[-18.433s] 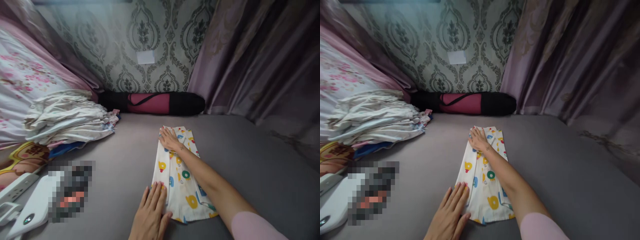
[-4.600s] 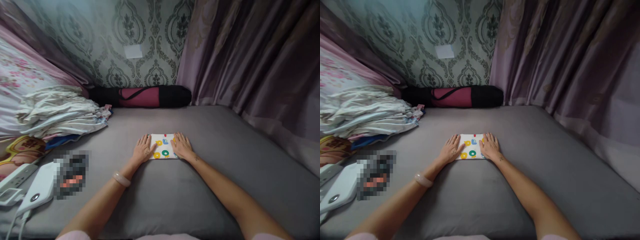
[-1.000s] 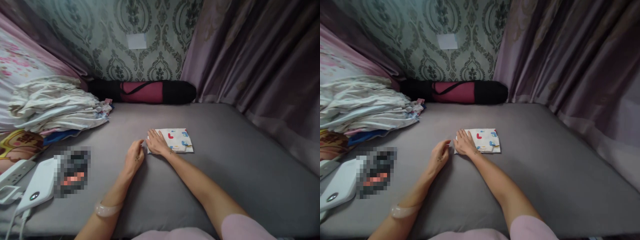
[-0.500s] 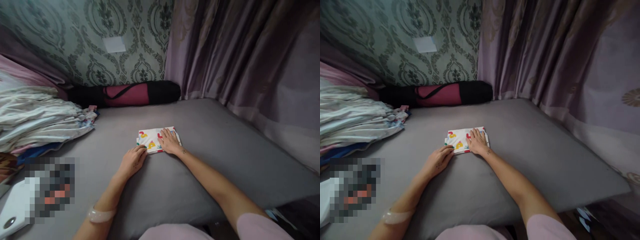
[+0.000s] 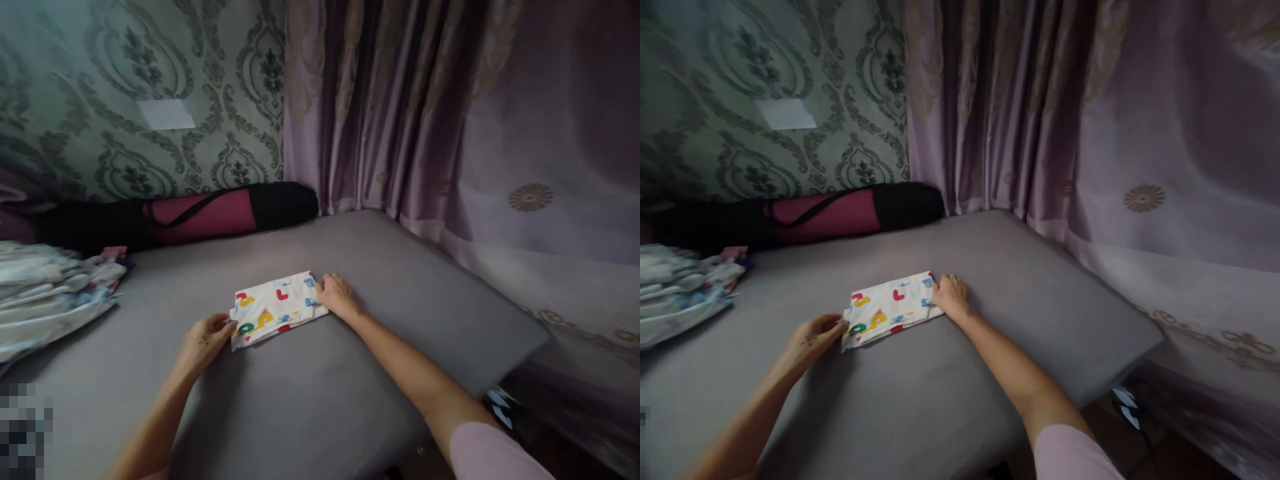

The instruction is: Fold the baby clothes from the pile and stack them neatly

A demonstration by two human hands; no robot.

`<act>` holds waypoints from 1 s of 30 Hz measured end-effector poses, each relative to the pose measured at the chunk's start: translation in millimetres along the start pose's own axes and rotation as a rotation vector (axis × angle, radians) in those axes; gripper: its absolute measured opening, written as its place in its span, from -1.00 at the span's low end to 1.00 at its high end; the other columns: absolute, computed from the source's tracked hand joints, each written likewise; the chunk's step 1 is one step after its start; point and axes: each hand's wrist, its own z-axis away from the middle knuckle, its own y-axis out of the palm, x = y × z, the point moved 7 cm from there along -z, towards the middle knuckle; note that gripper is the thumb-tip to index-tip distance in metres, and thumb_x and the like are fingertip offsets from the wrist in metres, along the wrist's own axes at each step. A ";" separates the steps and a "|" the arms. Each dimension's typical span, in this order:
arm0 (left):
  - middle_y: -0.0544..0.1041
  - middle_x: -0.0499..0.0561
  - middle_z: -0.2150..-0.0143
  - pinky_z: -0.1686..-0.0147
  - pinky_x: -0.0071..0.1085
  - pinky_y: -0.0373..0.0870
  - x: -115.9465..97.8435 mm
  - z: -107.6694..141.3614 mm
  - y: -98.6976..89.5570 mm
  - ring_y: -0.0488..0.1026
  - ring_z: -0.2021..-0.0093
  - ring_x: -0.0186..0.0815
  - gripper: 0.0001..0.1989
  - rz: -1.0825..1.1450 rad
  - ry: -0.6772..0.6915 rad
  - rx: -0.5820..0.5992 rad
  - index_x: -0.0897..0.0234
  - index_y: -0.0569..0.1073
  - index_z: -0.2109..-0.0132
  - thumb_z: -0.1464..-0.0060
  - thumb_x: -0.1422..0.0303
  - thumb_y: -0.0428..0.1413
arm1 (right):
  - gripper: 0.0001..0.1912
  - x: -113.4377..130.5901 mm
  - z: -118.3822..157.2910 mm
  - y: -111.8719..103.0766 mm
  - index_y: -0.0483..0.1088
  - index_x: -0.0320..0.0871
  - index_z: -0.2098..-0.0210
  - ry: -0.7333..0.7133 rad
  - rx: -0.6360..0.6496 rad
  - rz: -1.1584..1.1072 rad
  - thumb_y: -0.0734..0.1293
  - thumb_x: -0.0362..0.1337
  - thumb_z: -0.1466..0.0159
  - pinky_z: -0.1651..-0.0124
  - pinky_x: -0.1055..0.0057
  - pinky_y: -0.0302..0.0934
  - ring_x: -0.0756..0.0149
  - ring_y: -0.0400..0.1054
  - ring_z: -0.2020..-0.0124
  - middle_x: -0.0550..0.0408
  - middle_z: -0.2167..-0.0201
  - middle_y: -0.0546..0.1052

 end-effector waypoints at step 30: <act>0.46 0.35 -0.01 -0.02 -0.05 0.35 -77.9 -9.3 89.3 0.43 -0.02 0.01 -0.35 -0.247 0.430 -0.052 0.45 0.33 -0.05 -0.04 -0.02 -0.10 | -0.61 -178.7 -96.9 -57.3 0.34 -0.24 0.12 0.301 -0.164 -0.589 0.24 -0.54 -0.04 0.33 0.51 0.30 0.36 0.43 0.36 0.06 0.31 0.53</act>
